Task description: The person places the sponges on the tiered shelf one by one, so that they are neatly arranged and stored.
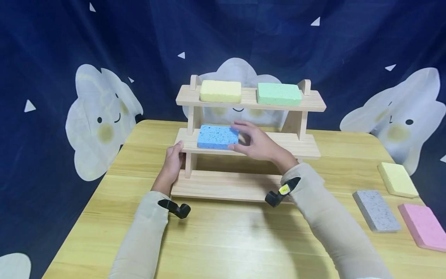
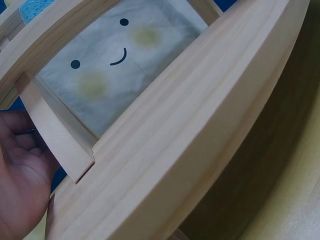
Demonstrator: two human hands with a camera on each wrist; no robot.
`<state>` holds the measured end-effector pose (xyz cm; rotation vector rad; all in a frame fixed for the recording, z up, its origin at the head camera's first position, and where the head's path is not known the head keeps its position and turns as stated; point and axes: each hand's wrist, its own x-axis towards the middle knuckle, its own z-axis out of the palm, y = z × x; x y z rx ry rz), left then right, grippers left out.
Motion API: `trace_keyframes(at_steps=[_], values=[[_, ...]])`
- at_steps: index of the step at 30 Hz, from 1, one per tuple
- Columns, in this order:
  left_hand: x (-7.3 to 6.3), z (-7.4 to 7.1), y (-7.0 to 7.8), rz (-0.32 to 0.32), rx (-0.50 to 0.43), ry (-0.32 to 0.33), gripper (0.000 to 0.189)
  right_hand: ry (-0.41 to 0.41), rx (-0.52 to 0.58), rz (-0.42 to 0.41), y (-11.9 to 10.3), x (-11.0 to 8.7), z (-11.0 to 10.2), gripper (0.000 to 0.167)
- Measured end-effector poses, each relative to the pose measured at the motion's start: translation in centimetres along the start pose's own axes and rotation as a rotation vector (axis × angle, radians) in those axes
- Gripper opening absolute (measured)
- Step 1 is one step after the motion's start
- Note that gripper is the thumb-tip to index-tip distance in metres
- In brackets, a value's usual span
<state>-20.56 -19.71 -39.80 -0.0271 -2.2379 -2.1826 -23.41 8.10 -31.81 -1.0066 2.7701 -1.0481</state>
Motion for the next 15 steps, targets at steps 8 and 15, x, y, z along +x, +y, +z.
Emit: trace_keyframes(at_steps=[8, 15], values=[[0.1, 0.2, -0.1, -0.003, 0.012, -0.012, 0.057, 0.04, 0.019, 0.033, 1.0, -2.4, -1.4, 0.066], [0.2, -0.1, 0.0, 0.004, -0.008, -0.013, 0.056, 0.065, -0.019, 0.055, 2.0, -4.7, -2.6, 0.063]])
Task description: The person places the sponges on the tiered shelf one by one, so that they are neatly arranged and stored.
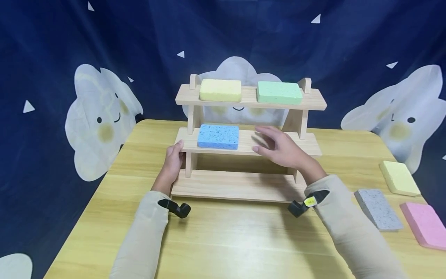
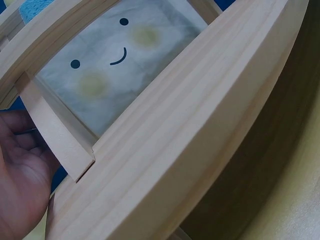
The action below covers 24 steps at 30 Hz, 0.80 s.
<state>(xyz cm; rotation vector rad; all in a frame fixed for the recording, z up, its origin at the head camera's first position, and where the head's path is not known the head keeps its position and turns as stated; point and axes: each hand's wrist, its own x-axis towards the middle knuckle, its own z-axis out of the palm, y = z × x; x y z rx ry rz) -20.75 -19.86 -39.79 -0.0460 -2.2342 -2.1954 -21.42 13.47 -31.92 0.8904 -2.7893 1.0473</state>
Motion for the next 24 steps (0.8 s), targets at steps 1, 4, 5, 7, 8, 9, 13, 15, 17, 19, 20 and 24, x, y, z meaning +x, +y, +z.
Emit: trace_keyframes(at_steps=[1, 4, 5, 7, 8, 9, 13, 15, 17, 19, 20, 24], values=[[0.0, 0.0, 0.0, -0.003, -0.001, 0.002, 0.056, 0.003, -0.01, 0.007, 0.1, -0.3, -0.2, 0.062], [0.0, -0.1, 0.0, -0.006, 0.0, 0.004, 0.056, 0.012, -0.034, 0.024, 0.5, -1.3, -0.7, 0.061], [0.0, 0.0, 0.0, -0.003, -0.004, 0.003, 0.055, 0.019, -0.043, 0.028, 0.7, -1.7, -0.9, 0.061], [0.0, 0.0, 0.1, 0.003, -0.001, 0.0, 0.055, 0.027, -0.058, 0.039, 0.8, -2.4, -1.3, 0.061], [0.0, 0.1, 0.1, 0.007, 0.001, -0.002, 0.055, 0.032, -0.06, 0.044, 0.9, -2.7, -1.5, 0.061], [0.1, 0.1, 0.1, 0.009, -0.002, -0.002, 0.055, 0.039, -0.061, 0.049, 1.0, -3.1, -1.7, 0.061], [0.2, 0.3, 0.1, 0.0, -0.004, -0.001, 0.056, 0.076, -0.062, 0.062, 1.6, -4.6, -2.4, 0.06], [0.2, 0.3, 0.1, -0.004, -0.004, -0.005, 0.056, 0.099, -0.065, 0.065, 2.0, -5.3, -2.7, 0.059], [0.1, 0.3, 0.0, -0.006, -0.003, -0.002, 0.056, 0.117, -0.074, 0.062, 2.4, -6.0, -2.9, 0.058], [0.0, 0.3, 0.0, -0.005, 0.001, -0.003, 0.056, 0.134, -0.083, 0.061, 2.7, -6.6, -3.1, 0.057], [0.0, 0.2, 0.0, -0.004, 0.006, -0.005, 0.056, 0.142, -0.091, 0.058, 2.8, -6.9, -3.2, 0.057], [-0.1, 0.0, 0.0, -0.018, -0.003, 0.008, 0.057, 0.167, -0.11, 0.063, 3.0, -8.0, -3.5, 0.054]])
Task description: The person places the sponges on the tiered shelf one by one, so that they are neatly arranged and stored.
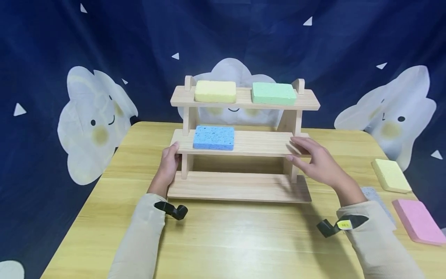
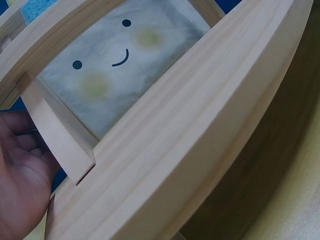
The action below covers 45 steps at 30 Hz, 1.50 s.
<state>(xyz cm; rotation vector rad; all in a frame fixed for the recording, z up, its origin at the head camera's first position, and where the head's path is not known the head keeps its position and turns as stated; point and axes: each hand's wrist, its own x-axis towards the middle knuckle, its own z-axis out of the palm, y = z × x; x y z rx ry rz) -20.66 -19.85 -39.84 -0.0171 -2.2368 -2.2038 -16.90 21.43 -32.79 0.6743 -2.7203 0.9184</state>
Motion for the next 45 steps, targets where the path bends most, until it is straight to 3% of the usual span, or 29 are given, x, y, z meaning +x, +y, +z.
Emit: trace_keyframes(at_steps=[5, 19, 28, 37, 45], values=[[-0.2, -0.2, -0.1, -0.005, -0.04, 0.004, 0.056, 0.062, -0.023, 0.011, 0.4, -1.2, -0.5, 0.05], [0.0, 0.1, 0.0, 0.015, -0.007, 0.005, 0.058, 0.192, -0.042, 0.118, 2.0, -5.1, -2.4, 0.049], [-0.1, 0.0, -0.1, 0.024, 0.03, -0.008, 0.06, 0.176, -0.038, 0.251, 3.3, -7.3, -2.0, 0.053], [0.0, -0.1, -0.1, 0.023, 0.015, -0.01, 0.06, 0.148, 0.025, 0.467, 5.1, -9.7, -2.0, 0.06], [-0.1, 0.0, -0.2, 0.012, 0.008, -0.01, 0.06, 0.21, -0.093, 0.548, 7.5, -12.3, -1.6, 0.056]])
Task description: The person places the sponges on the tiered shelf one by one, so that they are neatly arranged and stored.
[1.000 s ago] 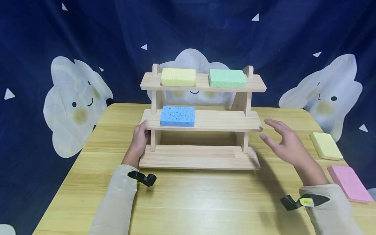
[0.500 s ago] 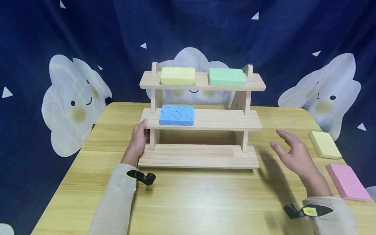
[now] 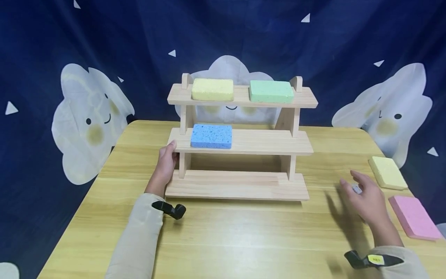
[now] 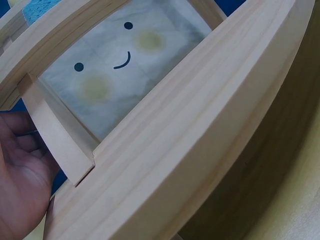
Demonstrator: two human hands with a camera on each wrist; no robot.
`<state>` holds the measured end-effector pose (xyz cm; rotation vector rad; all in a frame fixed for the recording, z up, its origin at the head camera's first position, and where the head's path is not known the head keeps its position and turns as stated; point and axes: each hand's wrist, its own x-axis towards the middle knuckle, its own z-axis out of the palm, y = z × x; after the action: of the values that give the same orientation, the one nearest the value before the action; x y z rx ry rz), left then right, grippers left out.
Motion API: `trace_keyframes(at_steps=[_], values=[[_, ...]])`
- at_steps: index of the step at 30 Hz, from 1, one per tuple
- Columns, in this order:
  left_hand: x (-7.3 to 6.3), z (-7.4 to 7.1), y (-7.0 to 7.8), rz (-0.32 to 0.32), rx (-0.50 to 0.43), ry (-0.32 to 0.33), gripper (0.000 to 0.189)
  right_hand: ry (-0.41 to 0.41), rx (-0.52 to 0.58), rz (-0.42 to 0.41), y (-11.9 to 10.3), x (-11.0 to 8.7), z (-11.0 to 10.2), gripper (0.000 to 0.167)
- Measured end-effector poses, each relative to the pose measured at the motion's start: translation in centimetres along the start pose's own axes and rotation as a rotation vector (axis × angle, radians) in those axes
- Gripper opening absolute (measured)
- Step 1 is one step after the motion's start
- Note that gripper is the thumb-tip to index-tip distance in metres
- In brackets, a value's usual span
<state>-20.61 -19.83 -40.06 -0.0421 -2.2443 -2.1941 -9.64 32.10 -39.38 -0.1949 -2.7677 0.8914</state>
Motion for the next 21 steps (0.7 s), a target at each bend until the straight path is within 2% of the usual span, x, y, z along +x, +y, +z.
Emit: trace_keyframes(at_steps=[7, 13, 18, 21], values=[[0.1, 0.1, 0.1, 0.007, -0.013, 0.0, 0.058, 0.012, -0.015, 0.108, 2.3, -1.2, 0.0, 0.059], [0.1, -0.1, 0.1, 0.005, -0.016, 0.003, 0.058, 0.034, -0.045, 0.131, 3.7, -2.0, -0.3, 0.06], [0.0, 0.0, 0.1, 0.009, 0.01, -0.007, 0.06, 0.024, -0.055, 0.204, 4.9, -2.9, -0.6, 0.063], [0.0, 0.0, 0.0, 0.012, 0.013, -0.006, 0.061, 0.038, -0.099, 0.207, 5.6, -3.2, -0.8, 0.062]])
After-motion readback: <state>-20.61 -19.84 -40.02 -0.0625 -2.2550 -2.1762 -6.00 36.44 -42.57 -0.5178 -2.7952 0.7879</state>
